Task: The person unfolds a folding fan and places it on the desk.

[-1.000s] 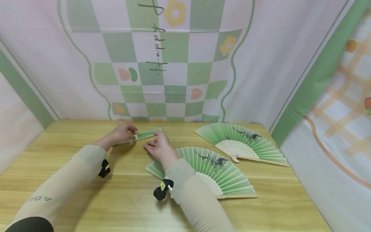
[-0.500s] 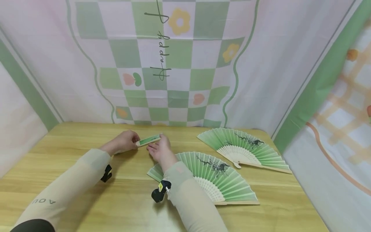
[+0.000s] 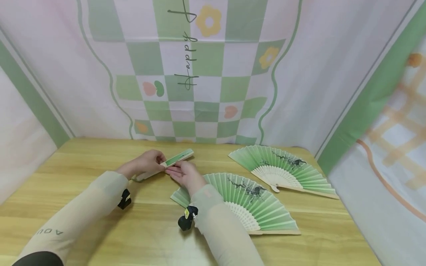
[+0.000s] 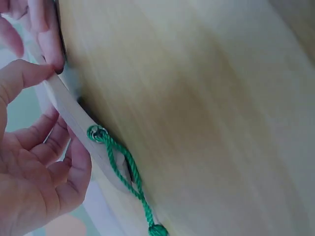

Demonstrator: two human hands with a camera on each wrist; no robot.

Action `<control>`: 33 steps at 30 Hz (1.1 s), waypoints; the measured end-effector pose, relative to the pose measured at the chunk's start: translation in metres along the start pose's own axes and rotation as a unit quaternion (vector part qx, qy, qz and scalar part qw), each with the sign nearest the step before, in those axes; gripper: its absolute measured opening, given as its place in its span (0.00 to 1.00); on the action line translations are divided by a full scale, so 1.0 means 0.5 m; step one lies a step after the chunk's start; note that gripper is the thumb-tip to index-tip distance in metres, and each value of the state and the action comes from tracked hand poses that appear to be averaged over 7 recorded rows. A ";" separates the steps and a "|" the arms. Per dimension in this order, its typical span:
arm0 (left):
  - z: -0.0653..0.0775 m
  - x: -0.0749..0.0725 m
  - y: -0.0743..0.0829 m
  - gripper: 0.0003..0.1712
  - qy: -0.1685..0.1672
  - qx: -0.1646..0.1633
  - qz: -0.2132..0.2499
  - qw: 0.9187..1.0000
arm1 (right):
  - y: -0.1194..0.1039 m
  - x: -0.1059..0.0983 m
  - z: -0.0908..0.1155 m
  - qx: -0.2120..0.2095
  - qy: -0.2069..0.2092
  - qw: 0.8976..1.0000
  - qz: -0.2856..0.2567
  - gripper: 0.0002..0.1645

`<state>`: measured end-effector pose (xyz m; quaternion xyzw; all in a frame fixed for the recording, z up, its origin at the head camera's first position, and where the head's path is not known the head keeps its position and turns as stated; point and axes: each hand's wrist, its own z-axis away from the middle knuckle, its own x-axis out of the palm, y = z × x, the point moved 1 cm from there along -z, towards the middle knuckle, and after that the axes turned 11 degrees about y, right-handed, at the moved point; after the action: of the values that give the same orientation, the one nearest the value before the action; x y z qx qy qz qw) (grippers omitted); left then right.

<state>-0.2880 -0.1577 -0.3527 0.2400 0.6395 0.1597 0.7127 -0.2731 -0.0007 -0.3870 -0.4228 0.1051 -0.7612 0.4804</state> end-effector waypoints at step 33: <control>-0.005 0.009 0.018 0.18 -0.031 -0.041 0.211 0.976 | -0.027 -0.013 0.032 -0.129 0.117 0.982 0.074 0.17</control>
<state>-0.2893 -0.1477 -0.3517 0.3449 0.5455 0.3245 0.6915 -0.2687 0.0156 -0.3732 -0.3801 0.2890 -0.7478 0.4613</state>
